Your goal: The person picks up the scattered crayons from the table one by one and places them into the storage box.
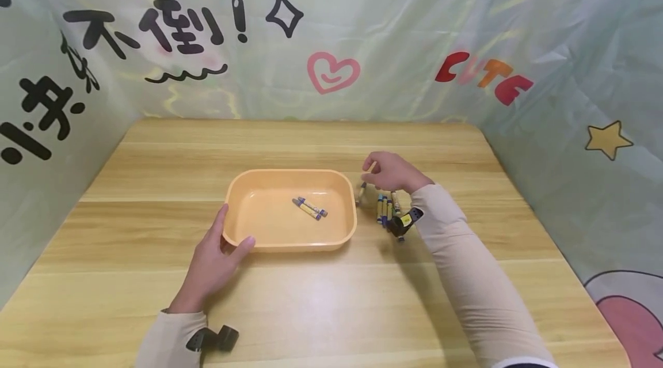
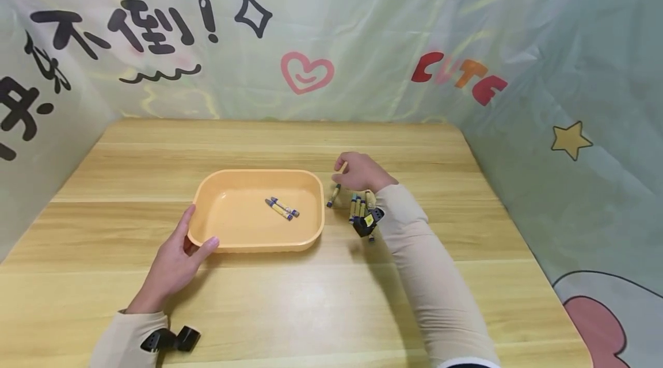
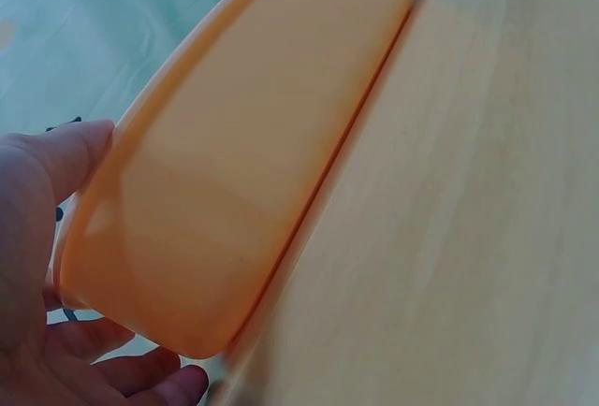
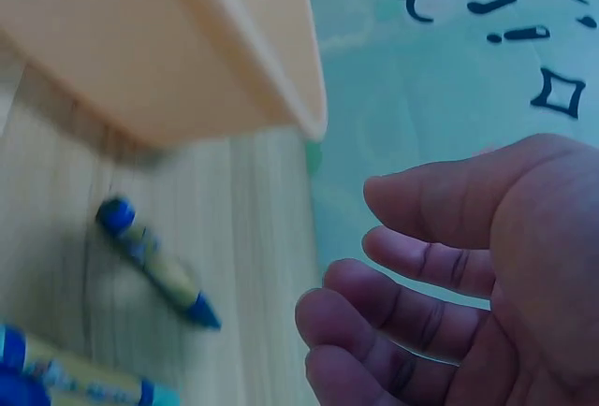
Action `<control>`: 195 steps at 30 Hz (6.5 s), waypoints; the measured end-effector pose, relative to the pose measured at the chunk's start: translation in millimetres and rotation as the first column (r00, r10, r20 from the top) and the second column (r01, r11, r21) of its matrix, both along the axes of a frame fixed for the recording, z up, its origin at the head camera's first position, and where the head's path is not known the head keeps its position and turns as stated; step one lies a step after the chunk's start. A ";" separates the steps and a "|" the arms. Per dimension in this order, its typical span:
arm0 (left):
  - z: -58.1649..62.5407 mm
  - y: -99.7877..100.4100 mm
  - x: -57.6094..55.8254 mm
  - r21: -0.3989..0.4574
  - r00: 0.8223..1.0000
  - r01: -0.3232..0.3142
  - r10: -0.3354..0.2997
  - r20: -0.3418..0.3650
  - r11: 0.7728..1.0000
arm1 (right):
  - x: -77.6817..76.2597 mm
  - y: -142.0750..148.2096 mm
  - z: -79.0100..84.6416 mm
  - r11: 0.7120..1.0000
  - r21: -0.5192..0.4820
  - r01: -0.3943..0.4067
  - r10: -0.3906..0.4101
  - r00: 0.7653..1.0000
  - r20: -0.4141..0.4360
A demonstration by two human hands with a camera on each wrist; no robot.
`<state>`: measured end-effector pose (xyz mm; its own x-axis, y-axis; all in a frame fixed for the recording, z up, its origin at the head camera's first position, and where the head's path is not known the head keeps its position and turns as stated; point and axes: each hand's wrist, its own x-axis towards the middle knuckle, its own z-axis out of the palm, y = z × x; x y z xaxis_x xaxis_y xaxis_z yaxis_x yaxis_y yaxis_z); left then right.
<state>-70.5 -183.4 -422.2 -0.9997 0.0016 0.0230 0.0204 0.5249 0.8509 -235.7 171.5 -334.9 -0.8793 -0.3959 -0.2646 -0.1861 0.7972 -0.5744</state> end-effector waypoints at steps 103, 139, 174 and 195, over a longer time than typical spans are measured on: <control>-0.1 4.1 -0.6 0.021 1.000 -0.019 0.019 0.018 1.000 | -2.0 11.0 -19.9 0.994 -0.050 0.100 -0.100 0.995 -0.005; 1.3 4.6 0.1 0.013 1.000 -0.017 0.017 0.020 1.000 | -2.4 -60.8 6.4 0.994 -0.101 -0.029 0.028 1.000 -0.011; 1.9 4.2 0.5 -0.016 1.000 -0.013 0.013 0.002 1.000 | 3.0 -106.6 -3.9 0.965 0.165 -0.204 0.217 0.974 -0.066; 1.8 3.6 0.3 -0.011 1.000 -0.005 0.005 -0.004 1.000 | 5.7 -102.0 0.3 0.970 0.191 -0.152 0.172 0.981 -0.094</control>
